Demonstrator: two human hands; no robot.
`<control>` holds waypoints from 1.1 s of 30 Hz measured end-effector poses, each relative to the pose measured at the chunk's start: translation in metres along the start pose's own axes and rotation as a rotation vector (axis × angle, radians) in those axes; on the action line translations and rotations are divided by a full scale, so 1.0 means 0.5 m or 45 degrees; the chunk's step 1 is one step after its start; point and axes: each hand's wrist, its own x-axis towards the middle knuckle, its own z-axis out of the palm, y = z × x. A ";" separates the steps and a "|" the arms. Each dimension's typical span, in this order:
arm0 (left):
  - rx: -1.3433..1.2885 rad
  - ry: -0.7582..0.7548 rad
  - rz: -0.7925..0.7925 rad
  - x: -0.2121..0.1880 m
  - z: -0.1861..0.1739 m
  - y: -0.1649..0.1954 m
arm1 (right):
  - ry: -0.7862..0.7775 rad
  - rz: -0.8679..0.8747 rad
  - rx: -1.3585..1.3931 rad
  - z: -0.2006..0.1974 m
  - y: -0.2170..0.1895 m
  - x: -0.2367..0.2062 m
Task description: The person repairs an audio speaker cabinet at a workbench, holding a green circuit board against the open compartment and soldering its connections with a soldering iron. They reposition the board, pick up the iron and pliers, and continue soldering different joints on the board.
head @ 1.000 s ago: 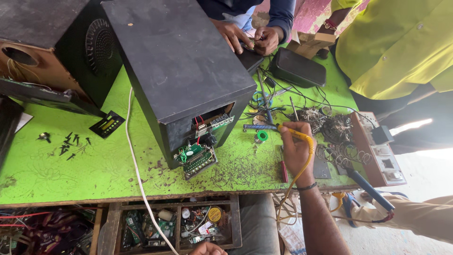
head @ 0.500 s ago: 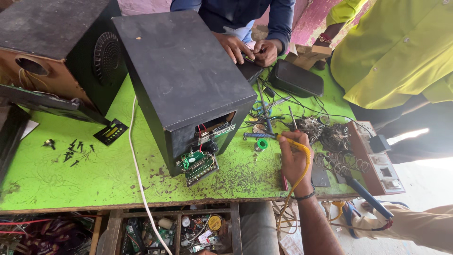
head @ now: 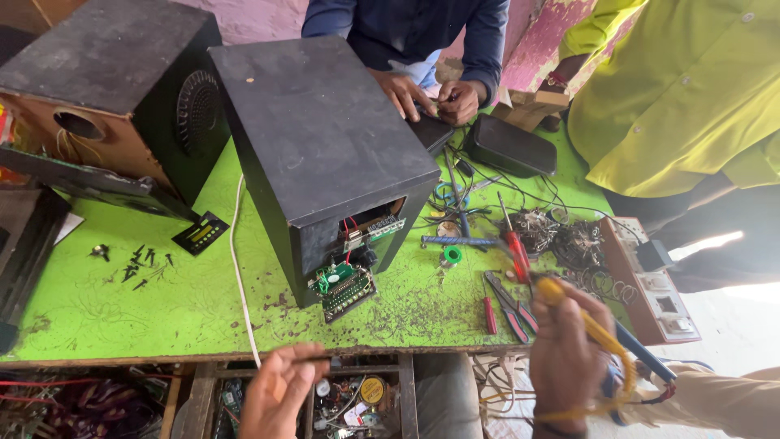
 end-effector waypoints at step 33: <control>-0.094 -0.175 0.271 0.088 0.077 0.195 | -0.386 0.319 0.705 -0.069 0.078 -0.110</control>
